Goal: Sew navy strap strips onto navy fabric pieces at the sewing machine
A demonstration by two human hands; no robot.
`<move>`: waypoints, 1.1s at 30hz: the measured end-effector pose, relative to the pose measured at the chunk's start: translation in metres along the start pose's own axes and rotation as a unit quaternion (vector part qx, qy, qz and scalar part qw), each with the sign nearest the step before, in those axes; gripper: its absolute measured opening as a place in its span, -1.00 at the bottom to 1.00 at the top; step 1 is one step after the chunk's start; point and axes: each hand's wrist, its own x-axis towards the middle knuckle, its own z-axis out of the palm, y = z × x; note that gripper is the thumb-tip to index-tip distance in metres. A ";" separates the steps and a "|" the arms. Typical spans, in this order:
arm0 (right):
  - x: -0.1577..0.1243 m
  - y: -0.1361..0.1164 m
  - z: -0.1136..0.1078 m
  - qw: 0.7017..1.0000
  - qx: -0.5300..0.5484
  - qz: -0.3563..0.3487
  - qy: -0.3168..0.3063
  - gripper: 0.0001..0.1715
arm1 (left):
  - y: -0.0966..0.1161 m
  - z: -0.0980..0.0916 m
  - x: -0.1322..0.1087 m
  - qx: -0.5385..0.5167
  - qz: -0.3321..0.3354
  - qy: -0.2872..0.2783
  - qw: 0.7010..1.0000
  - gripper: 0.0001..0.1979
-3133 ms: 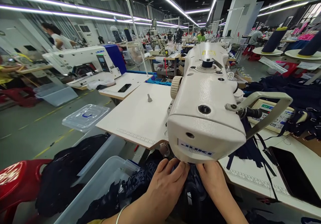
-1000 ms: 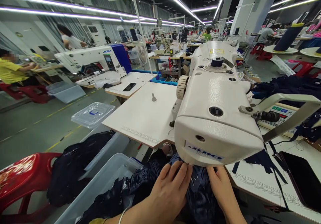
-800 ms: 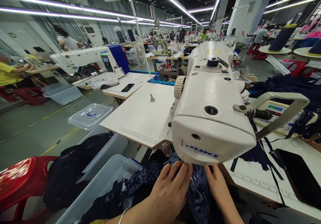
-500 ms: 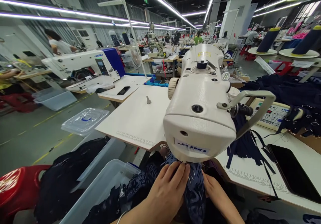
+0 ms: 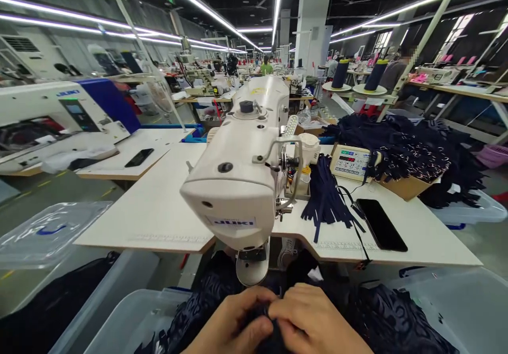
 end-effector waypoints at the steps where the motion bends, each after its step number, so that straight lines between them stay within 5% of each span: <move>1: 0.004 0.000 0.002 1.000 0.009 0.007 -0.014 -0.77 | 0.001 -0.002 0.001 -0.012 -0.039 -0.004 0.999 -0.60; 4: 0.014 0.030 -0.003 0.990 0.081 0.104 0.041 -0.72 | -0.001 -0.010 0.001 0.052 -0.068 0.064 0.994 -0.69; 7: 0.029 0.087 -0.014 0.932 0.022 0.271 0.240 -0.58 | -0.007 -0.019 0.002 0.205 0.004 0.115 0.972 -0.70; 10: 0.047 0.135 -0.019 0.892 -0.012 0.341 0.298 -0.66 | -0.014 -0.024 0.009 0.384 0.054 0.129 0.913 -0.70; 13: 0.057 0.155 -0.019 0.885 0.017 0.346 0.312 -0.66 | -0.020 -0.024 0.016 0.479 0.113 0.177 0.852 -0.76; 15: 0.058 0.155 -0.018 0.892 0.065 0.325 0.309 -0.60 | -0.023 -0.021 0.017 0.493 0.146 0.224 0.828 -0.82; 18: 0.053 0.140 -0.013 0.896 0.170 0.284 0.295 -0.54 | -0.026 -0.014 0.012 0.457 0.169 0.241 0.839 -0.84; 25: 0.050 0.065 0.016 0.887 0.364 0.234 0.163 -0.53 | -0.017 0.000 0.002 0.442 0.140 0.244 0.852 -0.83; 28: 0.055 0.042 0.019 0.913 0.335 0.204 0.115 -0.57 | -0.018 -0.001 0.001 0.394 0.127 0.237 0.879 -0.81; 33: 0.062 0.041 0.021 0.953 0.212 0.171 0.132 -0.67 | -0.020 -0.016 -0.004 0.339 0.117 0.197 0.913 -0.77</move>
